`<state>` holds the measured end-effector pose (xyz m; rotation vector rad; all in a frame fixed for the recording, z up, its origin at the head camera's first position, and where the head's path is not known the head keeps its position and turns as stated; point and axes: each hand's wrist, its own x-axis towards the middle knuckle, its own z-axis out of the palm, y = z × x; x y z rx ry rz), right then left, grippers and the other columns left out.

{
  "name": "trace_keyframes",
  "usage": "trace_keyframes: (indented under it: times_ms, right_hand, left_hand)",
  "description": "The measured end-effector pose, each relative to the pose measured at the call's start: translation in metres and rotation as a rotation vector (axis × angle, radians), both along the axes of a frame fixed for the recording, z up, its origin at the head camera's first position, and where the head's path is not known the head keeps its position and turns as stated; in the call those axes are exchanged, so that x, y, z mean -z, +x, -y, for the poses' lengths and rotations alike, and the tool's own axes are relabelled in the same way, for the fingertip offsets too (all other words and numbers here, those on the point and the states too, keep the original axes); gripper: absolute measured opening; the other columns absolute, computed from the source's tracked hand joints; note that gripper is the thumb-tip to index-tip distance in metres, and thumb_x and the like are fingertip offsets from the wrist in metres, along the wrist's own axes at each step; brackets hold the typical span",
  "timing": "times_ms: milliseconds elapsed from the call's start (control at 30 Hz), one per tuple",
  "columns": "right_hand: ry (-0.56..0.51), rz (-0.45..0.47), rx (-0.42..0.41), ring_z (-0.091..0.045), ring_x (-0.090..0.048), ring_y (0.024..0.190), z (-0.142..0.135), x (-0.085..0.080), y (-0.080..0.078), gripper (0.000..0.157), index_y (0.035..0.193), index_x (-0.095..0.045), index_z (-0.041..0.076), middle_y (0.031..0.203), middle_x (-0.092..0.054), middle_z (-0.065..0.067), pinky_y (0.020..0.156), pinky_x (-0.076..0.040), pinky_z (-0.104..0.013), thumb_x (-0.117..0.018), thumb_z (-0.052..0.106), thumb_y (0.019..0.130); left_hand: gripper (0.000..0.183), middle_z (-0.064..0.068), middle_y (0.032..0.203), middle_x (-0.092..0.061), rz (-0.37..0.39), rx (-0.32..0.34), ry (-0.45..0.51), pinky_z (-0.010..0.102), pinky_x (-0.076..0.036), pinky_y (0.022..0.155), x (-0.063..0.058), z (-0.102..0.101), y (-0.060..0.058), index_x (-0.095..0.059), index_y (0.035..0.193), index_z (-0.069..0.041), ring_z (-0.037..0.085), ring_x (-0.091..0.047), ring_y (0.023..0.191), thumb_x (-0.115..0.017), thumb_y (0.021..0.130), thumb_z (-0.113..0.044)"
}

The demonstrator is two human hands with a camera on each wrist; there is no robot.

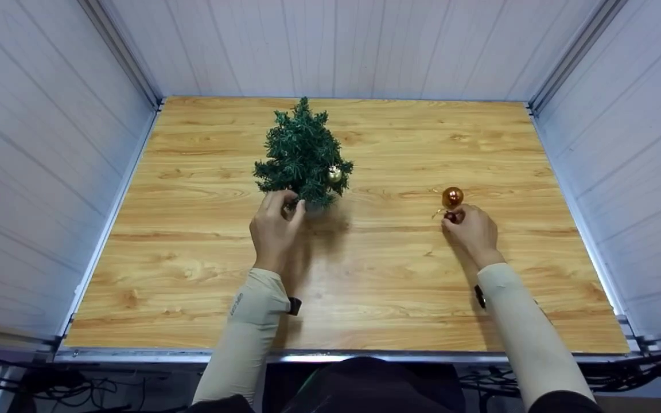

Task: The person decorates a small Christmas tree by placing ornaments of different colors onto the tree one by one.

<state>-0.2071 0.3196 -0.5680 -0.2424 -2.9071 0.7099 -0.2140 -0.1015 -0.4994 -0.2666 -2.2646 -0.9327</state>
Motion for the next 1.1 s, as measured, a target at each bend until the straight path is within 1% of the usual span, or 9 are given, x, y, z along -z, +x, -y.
trace_keyframes:
  times_ms: [300, 567, 700, 800, 900, 1033, 1100]
  right_hand:
    - [-0.023, 0.017, 0.003, -0.037, -0.065, 0.093, 0.0, -0.004, 0.001, 0.035, 0.108, -0.067, 0.005, 0.104, -0.069, -0.017, 0.079, -0.049, -0.052, -0.069, 0.033, 0.087]
    - [-0.033, -0.021, -0.004, -0.036, -0.065, 0.089, -0.002, -0.007, 0.003, 0.031, 0.105, -0.069, 0.005, 0.1, -0.069, -0.017, 0.076, -0.049, -0.051, -0.069, 0.03, 0.085]
    - [-0.029, -0.028, -0.002, -0.034, -0.065, 0.086, -0.004, -0.01, 0.004, 0.033, 0.106, -0.069, 0.005, 0.099, -0.069, -0.016, 0.074, -0.05, -0.05, -0.07, 0.031, 0.086]
    - [-0.025, -0.035, -0.004, -0.032, -0.064, 0.083, -0.004, -0.012, 0.004, 0.034, 0.108, -0.069, 0.006, 0.098, -0.069, -0.015, 0.071, -0.049, -0.048, -0.07, 0.032, 0.086]
    - [-0.048, -0.049, -0.004, -0.03, -0.063, 0.081, -0.005, -0.014, 0.005, 0.033, 0.108, -0.069, 0.006, 0.097, -0.07, -0.013, 0.069, -0.048, -0.045, -0.071, 0.031, 0.085]
    - [-0.078, -0.087, -0.002, -0.027, -0.062, 0.078, -0.004, -0.015, 0.008, 0.03, 0.105, -0.069, 0.007, 0.096, -0.071, -0.011, 0.065, -0.046, -0.04, -0.071, 0.028, 0.085]
    - [-0.082, -0.111, -0.001, -0.025, -0.061, 0.073, -0.003, -0.016, 0.009, 0.028, 0.104, -0.07, 0.007, 0.095, -0.071, -0.01, 0.061, -0.044, -0.038, -0.072, 0.028, 0.085]
  left_hand:
    - [0.017, 0.004, 0.089, -0.065, 0.015, 0.003, 0.018, 0.034, -0.05, 0.06, -0.001, 0.0, 0.0, -0.069, 0.097, -0.011, 0.016, -0.062, 0.069, -0.07, 0.089, -0.026]
    - [0.015, 0.004, 0.088, -0.064, 0.015, 0.011, 0.019, 0.032, -0.05, 0.059, 0.0, 0.0, 0.0, -0.068, 0.096, -0.012, 0.017, -0.061, 0.068, -0.069, 0.09, -0.026]
    - [0.014, 0.003, 0.087, -0.064, 0.014, 0.013, 0.018, 0.033, -0.049, 0.058, 0.0, 0.001, -0.001, -0.068, 0.096, -0.012, 0.016, -0.061, 0.068, -0.068, 0.091, -0.026]
    - [0.014, 0.003, 0.087, -0.064, 0.015, 0.012, 0.017, 0.033, -0.049, 0.058, 0.0, 0.0, -0.001, -0.068, 0.096, -0.012, 0.016, -0.06, 0.068, -0.068, 0.091, -0.026]
    - [0.014, 0.003, 0.087, -0.064, 0.016, 0.008, 0.014, 0.034, -0.049, 0.057, 0.0, 0.0, -0.001, -0.068, 0.096, -0.013, 0.015, -0.06, 0.067, -0.068, 0.091, -0.026]
    - [0.015, 0.004, 0.087, -0.064, 0.014, 0.01, 0.014, 0.034, -0.049, 0.058, 0.0, 0.0, 0.0, -0.068, 0.096, -0.012, 0.016, -0.06, 0.067, -0.069, 0.09, -0.025]
    - [0.015, 0.004, 0.088, -0.064, 0.012, 0.012, 0.012, 0.033, -0.05, 0.058, -0.001, -0.001, 0.0, -0.068, 0.097, -0.012, 0.016, -0.061, 0.068, -0.069, 0.09, -0.025]
